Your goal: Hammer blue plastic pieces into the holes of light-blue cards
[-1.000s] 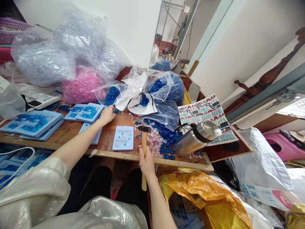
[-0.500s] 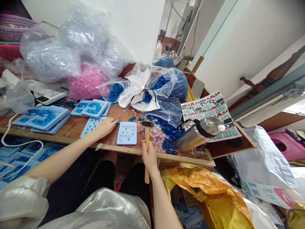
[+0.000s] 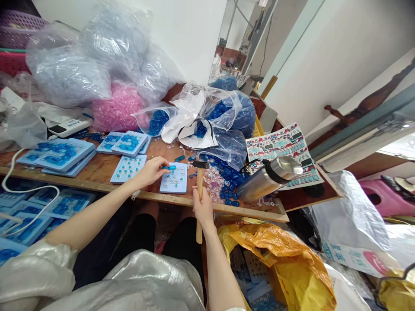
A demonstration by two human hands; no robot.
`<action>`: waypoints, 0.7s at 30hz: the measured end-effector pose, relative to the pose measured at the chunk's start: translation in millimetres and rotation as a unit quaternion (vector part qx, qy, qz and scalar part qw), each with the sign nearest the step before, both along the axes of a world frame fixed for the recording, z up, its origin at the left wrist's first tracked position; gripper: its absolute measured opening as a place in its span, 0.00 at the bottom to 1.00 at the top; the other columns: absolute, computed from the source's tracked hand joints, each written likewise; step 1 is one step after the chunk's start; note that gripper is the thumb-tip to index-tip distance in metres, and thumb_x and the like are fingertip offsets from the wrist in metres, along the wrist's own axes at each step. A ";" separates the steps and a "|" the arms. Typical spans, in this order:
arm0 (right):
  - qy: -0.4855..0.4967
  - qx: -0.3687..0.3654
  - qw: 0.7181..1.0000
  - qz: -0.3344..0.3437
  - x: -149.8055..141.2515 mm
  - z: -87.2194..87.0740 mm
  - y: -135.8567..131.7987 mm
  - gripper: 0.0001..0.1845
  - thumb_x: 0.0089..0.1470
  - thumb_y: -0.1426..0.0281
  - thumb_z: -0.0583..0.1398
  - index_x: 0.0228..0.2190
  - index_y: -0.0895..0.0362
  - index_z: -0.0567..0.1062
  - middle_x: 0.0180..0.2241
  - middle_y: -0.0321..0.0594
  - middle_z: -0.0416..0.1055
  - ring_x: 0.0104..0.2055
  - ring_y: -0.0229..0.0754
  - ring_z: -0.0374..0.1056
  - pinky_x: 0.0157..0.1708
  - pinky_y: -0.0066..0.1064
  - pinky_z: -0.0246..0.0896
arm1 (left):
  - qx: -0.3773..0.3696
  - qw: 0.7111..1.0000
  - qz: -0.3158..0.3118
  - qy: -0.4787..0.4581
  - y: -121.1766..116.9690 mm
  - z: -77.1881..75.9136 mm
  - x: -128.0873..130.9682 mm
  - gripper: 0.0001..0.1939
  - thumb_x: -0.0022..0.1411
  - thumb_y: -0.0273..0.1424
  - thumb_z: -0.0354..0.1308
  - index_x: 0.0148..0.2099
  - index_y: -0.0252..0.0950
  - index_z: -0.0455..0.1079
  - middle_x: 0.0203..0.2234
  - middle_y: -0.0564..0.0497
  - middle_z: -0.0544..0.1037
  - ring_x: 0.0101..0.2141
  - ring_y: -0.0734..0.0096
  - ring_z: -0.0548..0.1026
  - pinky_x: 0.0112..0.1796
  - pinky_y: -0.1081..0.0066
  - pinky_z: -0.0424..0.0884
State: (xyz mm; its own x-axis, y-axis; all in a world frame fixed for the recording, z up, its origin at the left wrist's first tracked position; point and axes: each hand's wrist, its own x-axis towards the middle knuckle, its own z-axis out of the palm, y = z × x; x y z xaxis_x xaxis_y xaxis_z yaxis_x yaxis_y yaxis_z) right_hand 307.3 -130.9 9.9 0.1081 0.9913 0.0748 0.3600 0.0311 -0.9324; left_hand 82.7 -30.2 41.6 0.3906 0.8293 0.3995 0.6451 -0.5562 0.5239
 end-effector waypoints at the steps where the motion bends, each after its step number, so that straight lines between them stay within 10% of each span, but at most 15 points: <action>1: -0.002 -0.002 1.000 -0.002 -0.2 0.0 -0.1 0.19 0.56 0.56 0.49 0.40 0.57 0.66 0.16 0.28 0.56 0.14 0.32 0.54 0.14 0.23 0.51 | 0.007 1.000 -0.017 0.006 0.6 -0.8 5.6 0.05 0.56 0.30 0.55 0.36 0.34 0.66 0.34 0.50 0.70 0.38 0.69 0.67 0.41 0.69 0.64; 17: -0.296 -0.033 0.952 0.070 -24.6 42.4 -1.6 0.16 0.58 0.60 0.45 0.35 0.57 0.66 0.26 0.41 0.68 0.29 0.42 0.65 0.27 0.26 0.48 | -0.018 1.000 0.015 -0.016 -6.7 -13.3 17.4 0.08 0.55 0.23 0.54 0.39 0.35 0.63 0.33 0.50 0.73 0.38 0.69 0.69 0.40 0.69 0.65; 21: -0.242 0.019 0.970 0.026 -20.3 46.0 1.4 0.17 0.59 0.58 0.44 0.36 0.56 0.66 0.27 0.39 0.68 0.29 0.40 0.64 0.27 0.25 0.50 | -0.005 0.999 0.032 0.000 -6.9 -13.5 14.5 0.07 0.57 0.27 0.54 0.40 0.36 0.64 0.35 0.52 0.73 0.39 0.69 0.69 0.43 0.66 0.63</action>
